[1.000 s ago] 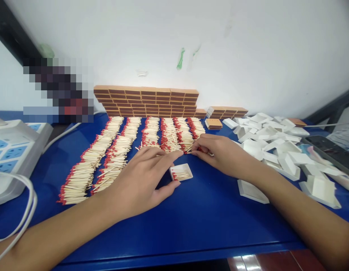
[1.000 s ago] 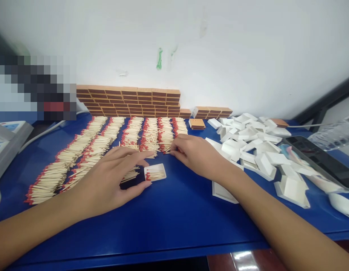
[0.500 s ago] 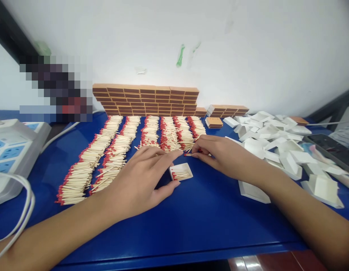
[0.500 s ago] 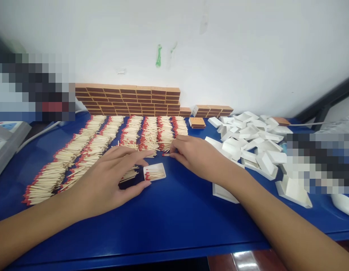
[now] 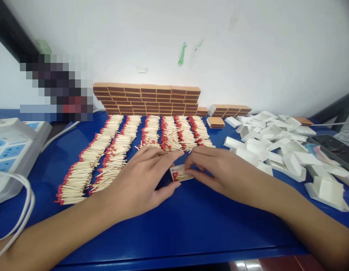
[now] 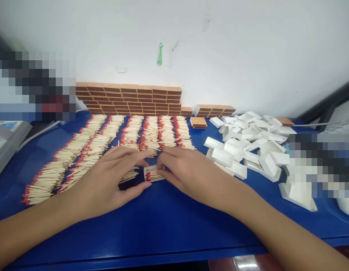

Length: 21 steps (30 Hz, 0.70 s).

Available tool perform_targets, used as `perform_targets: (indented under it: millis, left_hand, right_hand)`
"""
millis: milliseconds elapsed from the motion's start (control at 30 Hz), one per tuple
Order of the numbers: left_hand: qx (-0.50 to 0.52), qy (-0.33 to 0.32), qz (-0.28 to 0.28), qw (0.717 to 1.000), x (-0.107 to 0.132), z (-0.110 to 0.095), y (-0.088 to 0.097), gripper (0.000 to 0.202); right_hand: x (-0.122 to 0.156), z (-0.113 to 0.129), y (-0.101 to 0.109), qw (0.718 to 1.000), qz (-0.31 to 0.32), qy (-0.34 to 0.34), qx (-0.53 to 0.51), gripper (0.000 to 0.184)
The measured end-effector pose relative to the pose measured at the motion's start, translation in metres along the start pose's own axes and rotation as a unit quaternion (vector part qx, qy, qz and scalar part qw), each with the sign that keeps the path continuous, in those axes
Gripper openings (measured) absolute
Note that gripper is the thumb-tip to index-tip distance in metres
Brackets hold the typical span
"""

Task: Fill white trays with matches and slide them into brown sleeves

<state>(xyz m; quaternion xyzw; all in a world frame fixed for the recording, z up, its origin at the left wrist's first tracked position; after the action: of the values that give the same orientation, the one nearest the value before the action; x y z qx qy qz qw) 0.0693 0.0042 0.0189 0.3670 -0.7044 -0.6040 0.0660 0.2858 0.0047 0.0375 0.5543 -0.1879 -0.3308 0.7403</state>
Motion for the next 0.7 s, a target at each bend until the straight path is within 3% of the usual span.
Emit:
perform_targets:
  millis: [133, 267, 400, 700]
  left_hand:
    - [0.002, 0.004, 0.001, 1.000, 0.000, 0.000, 0.000, 0.056]
    - [0.005, 0.002, 0.000, 1.000, -0.001, 0.000, 0.000, 0.058]
    - [0.000, -0.002, -0.007, 1.000, 0.000, 0.000, 0.000, 0.057]
    - [-0.001, -0.003, -0.002, 1.000, 0.001, -0.001, 0.002, 0.055]
  right_hand:
    - [-0.003, -0.012, 0.001, 0.999, -0.029, -0.009, -0.017, 0.009]
    - [-0.004, -0.041, 0.006, 0.993, -0.096, -0.029, 0.060, 0.010]
    - [-0.006, -0.054, 0.002, 0.995, -0.068, -0.020, 0.064, 0.010]
    - [-0.009, -0.051, 0.000, 0.997, -0.032, -0.047, 0.046, 0.014]
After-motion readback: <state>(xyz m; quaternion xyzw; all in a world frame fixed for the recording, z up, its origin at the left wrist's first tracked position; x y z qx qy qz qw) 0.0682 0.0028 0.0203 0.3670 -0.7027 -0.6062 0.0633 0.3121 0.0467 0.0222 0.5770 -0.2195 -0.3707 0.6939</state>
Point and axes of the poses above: each hand's wrist, its own x-axis away from the middle knuckle, its own y-axis out of the back of the hand, z = x × y, the point moved 3 cm from there along -x, towards the middle knuckle, and after that the axes turned 6 degrees about z, right-handed, at the moved point
